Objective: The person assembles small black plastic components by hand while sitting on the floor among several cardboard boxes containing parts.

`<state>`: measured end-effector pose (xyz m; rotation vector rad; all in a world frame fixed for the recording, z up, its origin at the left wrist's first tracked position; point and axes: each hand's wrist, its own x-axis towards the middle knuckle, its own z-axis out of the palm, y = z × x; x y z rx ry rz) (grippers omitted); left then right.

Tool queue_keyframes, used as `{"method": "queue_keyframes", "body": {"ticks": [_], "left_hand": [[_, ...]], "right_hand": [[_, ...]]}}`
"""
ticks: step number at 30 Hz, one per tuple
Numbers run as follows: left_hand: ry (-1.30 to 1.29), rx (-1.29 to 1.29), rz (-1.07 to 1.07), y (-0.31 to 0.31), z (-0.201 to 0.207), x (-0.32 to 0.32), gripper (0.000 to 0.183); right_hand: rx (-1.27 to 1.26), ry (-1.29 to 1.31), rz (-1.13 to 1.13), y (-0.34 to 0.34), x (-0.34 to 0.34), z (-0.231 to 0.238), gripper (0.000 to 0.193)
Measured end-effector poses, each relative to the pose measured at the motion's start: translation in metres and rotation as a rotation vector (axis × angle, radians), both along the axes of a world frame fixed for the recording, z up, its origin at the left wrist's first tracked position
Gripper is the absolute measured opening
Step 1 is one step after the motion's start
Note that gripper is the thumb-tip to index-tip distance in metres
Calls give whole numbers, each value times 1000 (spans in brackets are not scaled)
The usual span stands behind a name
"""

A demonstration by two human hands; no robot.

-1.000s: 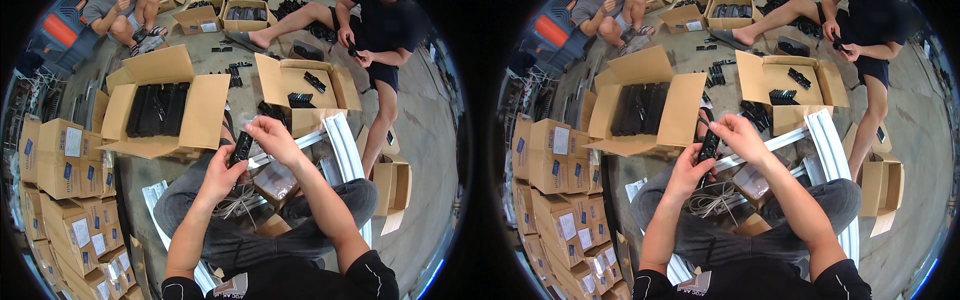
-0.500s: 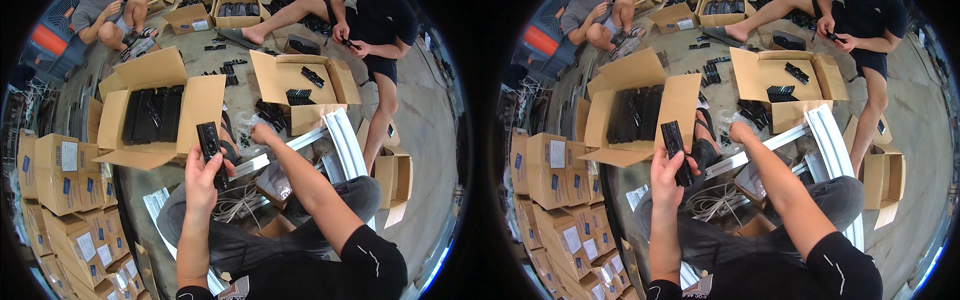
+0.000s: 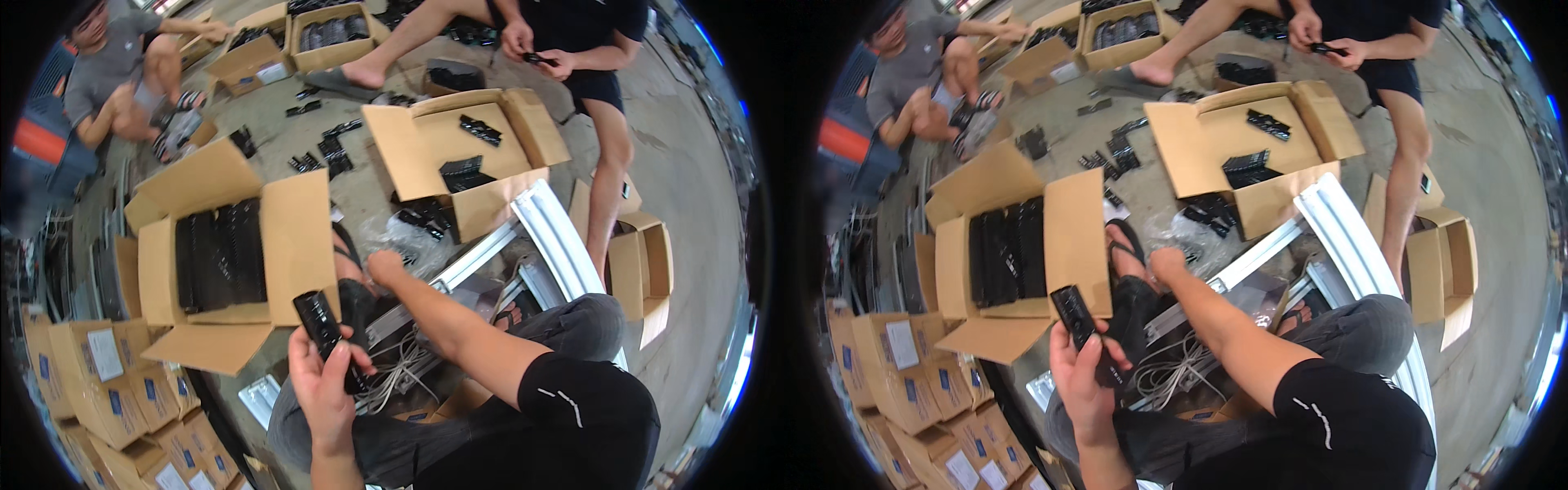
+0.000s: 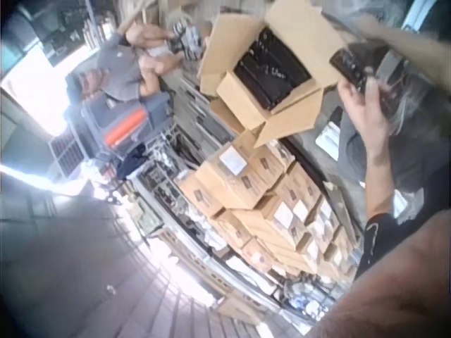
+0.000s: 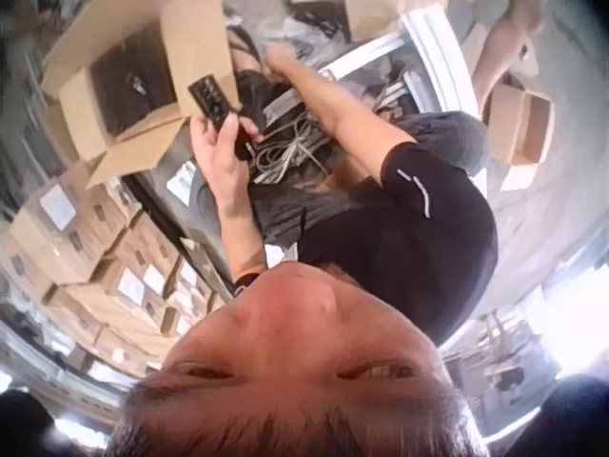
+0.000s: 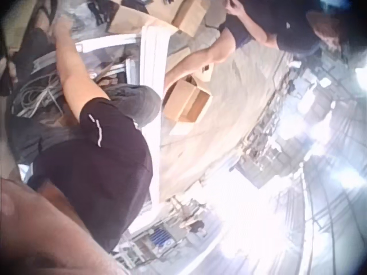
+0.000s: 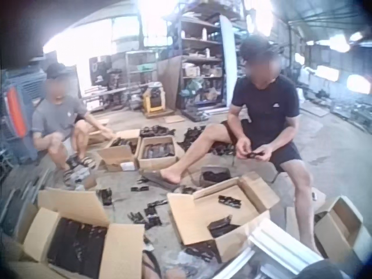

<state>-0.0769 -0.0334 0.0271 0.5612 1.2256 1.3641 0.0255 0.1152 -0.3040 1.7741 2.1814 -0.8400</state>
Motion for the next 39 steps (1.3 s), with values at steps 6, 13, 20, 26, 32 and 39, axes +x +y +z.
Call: {"method": "queue_keyframes", "body": {"ticks": [6, 13, 20, 26, 32, 39], "left_hand": [[69, 27, -17, 0, 2, 8, 31], [109, 67, -81, -10, -13, 9, 27], [167, 44, -249, -20, -52, 6, 29], [165, -69, -354, -24, 1, 79, 17], [264, 128, -390, -17, -1, 148, 17], [657, 369, -312, -4, -65, 157, 18]], "right_hand": [[-20, 4, -73, 2, 9, 6, 26], [-23, 168, -71, 6, 37, 85, 25], [234, 405, -174, 4, 116, 214, 20], [63, 1009, -376, -37, 167, 308, 23], [452, 901, -337, -99, 180, 316, 9], [528, 1011, -319, -104, 153, 264, 17]]}}
